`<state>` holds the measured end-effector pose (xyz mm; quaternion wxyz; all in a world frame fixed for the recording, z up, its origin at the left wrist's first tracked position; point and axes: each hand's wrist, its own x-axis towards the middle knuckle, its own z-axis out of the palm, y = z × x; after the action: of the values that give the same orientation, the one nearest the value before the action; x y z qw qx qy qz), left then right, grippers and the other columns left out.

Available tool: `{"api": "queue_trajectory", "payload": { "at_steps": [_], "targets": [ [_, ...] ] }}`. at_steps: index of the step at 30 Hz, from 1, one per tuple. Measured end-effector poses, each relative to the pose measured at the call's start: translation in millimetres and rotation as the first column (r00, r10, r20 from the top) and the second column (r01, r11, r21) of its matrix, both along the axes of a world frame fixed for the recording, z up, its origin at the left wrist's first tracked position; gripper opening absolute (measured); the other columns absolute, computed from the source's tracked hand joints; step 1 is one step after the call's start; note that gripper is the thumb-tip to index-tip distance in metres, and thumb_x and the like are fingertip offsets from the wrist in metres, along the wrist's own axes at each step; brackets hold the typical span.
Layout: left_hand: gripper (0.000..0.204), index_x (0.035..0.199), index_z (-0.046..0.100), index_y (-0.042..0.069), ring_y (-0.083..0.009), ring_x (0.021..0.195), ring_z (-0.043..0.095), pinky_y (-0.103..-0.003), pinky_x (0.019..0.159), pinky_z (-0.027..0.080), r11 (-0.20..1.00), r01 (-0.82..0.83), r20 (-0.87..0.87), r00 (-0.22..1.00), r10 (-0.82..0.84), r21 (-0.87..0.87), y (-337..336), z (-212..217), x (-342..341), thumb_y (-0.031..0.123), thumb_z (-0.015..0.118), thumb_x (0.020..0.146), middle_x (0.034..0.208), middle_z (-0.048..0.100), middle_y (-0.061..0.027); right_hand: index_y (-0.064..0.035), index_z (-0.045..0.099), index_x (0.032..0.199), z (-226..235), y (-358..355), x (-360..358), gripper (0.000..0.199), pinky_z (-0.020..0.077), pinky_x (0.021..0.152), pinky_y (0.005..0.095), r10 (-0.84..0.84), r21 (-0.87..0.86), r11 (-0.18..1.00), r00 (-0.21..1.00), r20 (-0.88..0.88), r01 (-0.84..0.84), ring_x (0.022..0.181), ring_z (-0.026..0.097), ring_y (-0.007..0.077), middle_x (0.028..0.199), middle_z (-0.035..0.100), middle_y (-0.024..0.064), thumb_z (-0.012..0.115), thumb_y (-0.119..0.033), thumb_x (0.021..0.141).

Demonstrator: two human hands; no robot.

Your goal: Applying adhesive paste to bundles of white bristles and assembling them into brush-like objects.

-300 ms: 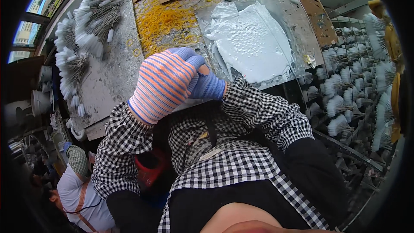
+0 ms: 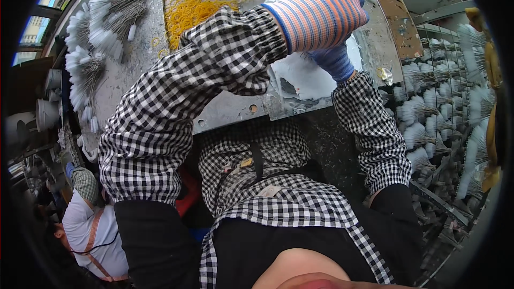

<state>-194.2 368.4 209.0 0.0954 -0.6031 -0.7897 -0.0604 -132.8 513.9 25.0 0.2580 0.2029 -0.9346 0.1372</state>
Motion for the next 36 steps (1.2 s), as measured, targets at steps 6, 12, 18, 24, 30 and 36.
{"api": "queue_trajectory", "payload": {
  "at_steps": [6,12,18,24,30,36],
  "targets": [
    [0.011,0.096,0.075,0.010,-0.0269,0.087,0.072,-0.040,0.076,0.061,0.999,-0.031,-0.059,0.998,0.033,0.029,9,-1,-17,0.012,0.071,0.087,0.088,0.072,-0.0086,-0.0081,0.046,0.149,-2,11,-22,0.070,0.0384,0.113,0.0428,-0.023,-0.002,1.000,0.999,-0.041,0.023,0.134,0.051,0.0282,0.145,0.054,0.0138,0.073,-0.041,0.093],
    [0.018,0.104,0.078,0.012,-0.0295,0.093,0.076,-0.041,0.077,0.063,0.991,-0.006,-0.003,1.000,0.006,-0.136,18,-29,-28,0.014,0.073,0.087,0.098,0.077,-0.0113,-0.0101,0.039,0.153,-37,-4,-42,0.071,0.0302,0.118,0.0473,-0.009,-0.243,0.969,0.978,-0.210,-0.044,0.138,0.045,0.0277,0.149,0.049,0.0130,0.065,-0.045,0.097],
    [0.016,0.102,0.078,0.011,-0.0286,0.090,0.076,-0.041,0.075,0.063,0.999,0.046,0.003,0.999,-0.046,0.023,10,-37,-31,0.013,0.073,0.087,0.093,0.075,-0.0116,-0.0077,0.040,0.148,-22,-6,-34,0.081,0.0451,0.110,0.0393,-0.059,-0.024,0.998,0.968,-0.245,0.055,0.130,0.052,0.0244,0.137,0.053,0.0130,0.078,-0.046,0.088],
    [0.012,0.079,0.077,0.008,-0.0301,0.072,0.074,-0.042,0.060,0.058,0.999,0.030,0.085,0.996,-0.031,0.019,6,-13,-28,0.012,0.066,0.080,0.076,0.073,-0.0137,-0.0091,0.043,0.147,-38,6,-37,0.078,0.0445,0.112,0.0395,-0.072,0.024,0.996,0.961,-0.267,0.081,0.130,0.052,0.0256,0.138,0.053,0.0132,0.077,-0.048,0.089],
    [0.011,0.091,0.078,0.010,-0.0289,0.080,0.075,-0.041,0.066,0.060,0.999,0.028,0.066,0.997,-0.026,-0.032,6,-19,-29,0.014,0.070,0.084,0.083,0.075,-0.0120,-0.0101,0.039,0.152,-11,-7,-27,0.077,0.0388,0.114,0.0441,-0.137,-0.125,0.980,0.979,0.151,0.156,0.134,0.048,0.0267,0.145,0.049,0.0131,0.072,-0.048,0.093],
    [0.011,0.080,0.077,0.009,-0.0287,0.072,0.074,-0.041,0.060,0.057,0.997,0.077,0.074,0.994,-0.079,0.028,-6,-6,-24,0.012,0.067,0.079,0.073,0.073,-0.0122,-0.0103,0.040,0.152,-1,-11,-19,0.075,0.0373,0.113,0.0449,-0.073,-0.343,0.916,0.927,0.367,0.208,0.135,0.047,0.0275,0.147,0.049,0.0124,0.069,-0.049,0.095]
  ]
}}
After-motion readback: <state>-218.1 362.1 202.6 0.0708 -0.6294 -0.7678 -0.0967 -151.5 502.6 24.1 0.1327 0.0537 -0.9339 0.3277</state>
